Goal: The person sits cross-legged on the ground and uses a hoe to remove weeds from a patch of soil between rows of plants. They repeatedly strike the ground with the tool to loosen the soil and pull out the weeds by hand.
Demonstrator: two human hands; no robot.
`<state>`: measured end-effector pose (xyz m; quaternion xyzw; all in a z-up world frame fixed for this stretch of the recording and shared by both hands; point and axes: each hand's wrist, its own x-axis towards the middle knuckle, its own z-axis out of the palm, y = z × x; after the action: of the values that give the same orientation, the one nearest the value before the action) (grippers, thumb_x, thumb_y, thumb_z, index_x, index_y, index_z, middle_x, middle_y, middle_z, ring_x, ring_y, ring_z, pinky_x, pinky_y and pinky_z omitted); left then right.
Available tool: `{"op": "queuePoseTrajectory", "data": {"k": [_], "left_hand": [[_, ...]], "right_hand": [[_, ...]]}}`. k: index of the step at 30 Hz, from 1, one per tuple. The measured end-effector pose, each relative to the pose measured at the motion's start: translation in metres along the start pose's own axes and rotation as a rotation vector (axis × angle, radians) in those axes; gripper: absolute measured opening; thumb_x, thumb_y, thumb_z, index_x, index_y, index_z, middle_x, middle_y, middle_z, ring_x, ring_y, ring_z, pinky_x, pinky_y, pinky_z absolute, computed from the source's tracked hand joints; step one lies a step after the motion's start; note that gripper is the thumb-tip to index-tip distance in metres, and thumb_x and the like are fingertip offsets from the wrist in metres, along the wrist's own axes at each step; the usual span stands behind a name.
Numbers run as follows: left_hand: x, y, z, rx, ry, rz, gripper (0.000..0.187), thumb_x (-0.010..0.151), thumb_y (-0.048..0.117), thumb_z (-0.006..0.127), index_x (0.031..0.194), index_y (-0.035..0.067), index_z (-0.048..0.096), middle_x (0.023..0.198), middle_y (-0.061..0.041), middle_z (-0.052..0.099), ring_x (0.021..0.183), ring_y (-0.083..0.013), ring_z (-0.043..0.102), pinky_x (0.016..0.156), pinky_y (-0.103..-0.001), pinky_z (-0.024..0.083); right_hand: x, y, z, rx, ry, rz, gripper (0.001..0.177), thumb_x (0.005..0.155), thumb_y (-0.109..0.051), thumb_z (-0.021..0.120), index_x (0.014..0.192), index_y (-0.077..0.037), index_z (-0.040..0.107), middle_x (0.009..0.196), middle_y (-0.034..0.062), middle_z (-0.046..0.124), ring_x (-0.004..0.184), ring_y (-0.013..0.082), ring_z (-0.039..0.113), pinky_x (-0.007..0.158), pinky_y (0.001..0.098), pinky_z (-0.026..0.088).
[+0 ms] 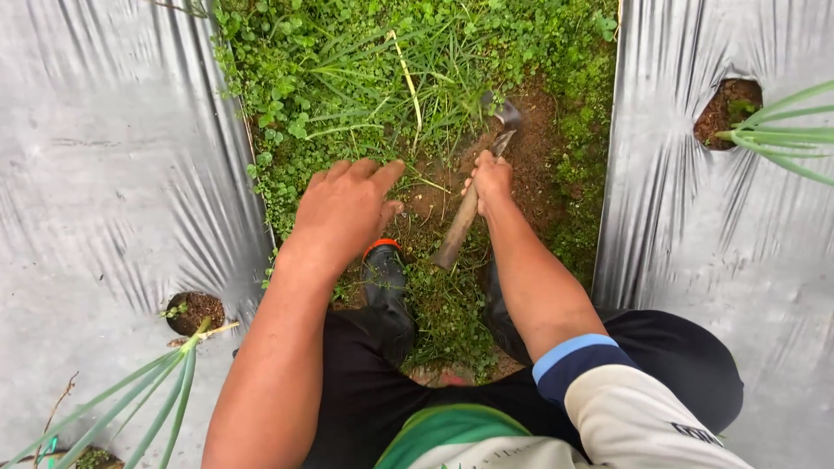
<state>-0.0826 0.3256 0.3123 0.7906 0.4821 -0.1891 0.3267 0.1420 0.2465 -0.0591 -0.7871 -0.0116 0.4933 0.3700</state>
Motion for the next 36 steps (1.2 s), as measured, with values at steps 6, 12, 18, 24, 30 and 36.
{"op": "queuePoseTrajectory", "data": {"k": [6, 12, 18, 24, 30, 36], "left_hand": [[-0.004, 0.001, -0.008, 0.002, 0.020, 0.002, 0.049, 0.100, 0.024, 0.063, 0.147, 0.013, 0.057, 0.130, -0.027, 0.064, 0.128, -0.0467, 0.058, 0.106, -0.067, 0.044], [0.006, 0.000, -0.008, -0.023, -0.030, 0.013, 0.049, 0.101, 0.023, 0.061, 0.148, 0.012, 0.057, 0.129, -0.028, 0.065, 0.127, -0.0454, 0.059, 0.107, -0.065, 0.045], [0.035, 0.007, -0.002, -0.040, -0.064, 0.084, 0.049, 0.100, 0.023, 0.063, 0.147, 0.010, 0.058, 0.128, -0.029, 0.066, 0.127, -0.0467, 0.060, 0.104, -0.067, 0.046], [0.054, 0.009, -0.009, -0.051, -0.084, 0.074, 0.049, 0.099, 0.021, 0.063, 0.147, 0.010, 0.058, 0.132, -0.029, 0.064, 0.129, -0.0474, 0.057, 0.105, -0.068, 0.045], [0.062, 0.007, -0.010, -0.046, -0.095, 0.074, 0.049, 0.100, 0.022, 0.062, 0.147, 0.010, 0.058, 0.133, -0.030, 0.063, 0.130, -0.0484, 0.056, 0.105, -0.068, 0.045], [0.068, 0.007, -0.004, -0.029, -0.112, 0.084, 0.049, 0.101, 0.023, 0.060, 0.149, 0.012, 0.056, 0.133, -0.029, 0.063, 0.130, -0.0477, 0.056, 0.106, -0.068, 0.045]], "right_hand": [[-0.002, 0.006, 0.015, 0.141, 0.137, 0.036, 0.022, 0.093, -0.028, 0.052, 0.097, -0.007, 0.055, 0.065, 0.0081, 0.055, 0.045, 0.0242, 0.061, 0.036, 0.0480, 0.059], [0.003, -0.005, 0.011, 0.180, 0.156, 0.041, 0.020, 0.093, -0.028, 0.050, 0.102, -0.010, 0.050, 0.068, 0.0040, 0.055, 0.048, 0.0202, 0.063, 0.037, 0.0403, 0.060], [-0.005, -0.024, 0.018, 0.143, 0.161, 0.043, 0.027, 0.096, -0.032, 0.050, 0.098, -0.006, 0.055, 0.069, 0.0067, 0.052, 0.049, 0.0214, 0.059, 0.037, 0.0452, 0.059], [0.000, -0.016, 0.021, 0.113, 0.099, 0.053, 0.026, 0.099, -0.030, 0.048, 0.102, -0.005, 0.053, 0.070, 0.0067, 0.054, 0.049, 0.0221, 0.062, 0.037, 0.0412, 0.061], [0.008, -0.008, 0.030, 0.140, 0.097, 0.075, 0.026, 0.099, -0.029, 0.049, 0.103, -0.004, 0.052, 0.071, 0.0074, 0.052, 0.048, 0.0219, 0.060, 0.036, 0.0410, 0.061], [0.004, -0.013, 0.034, 0.125, 0.107, 0.105, 0.025, 0.098, -0.029, 0.049, 0.102, -0.005, 0.052, 0.069, 0.0059, 0.051, 0.049, 0.0202, 0.059, 0.036, 0.0411, 0.059]]}}
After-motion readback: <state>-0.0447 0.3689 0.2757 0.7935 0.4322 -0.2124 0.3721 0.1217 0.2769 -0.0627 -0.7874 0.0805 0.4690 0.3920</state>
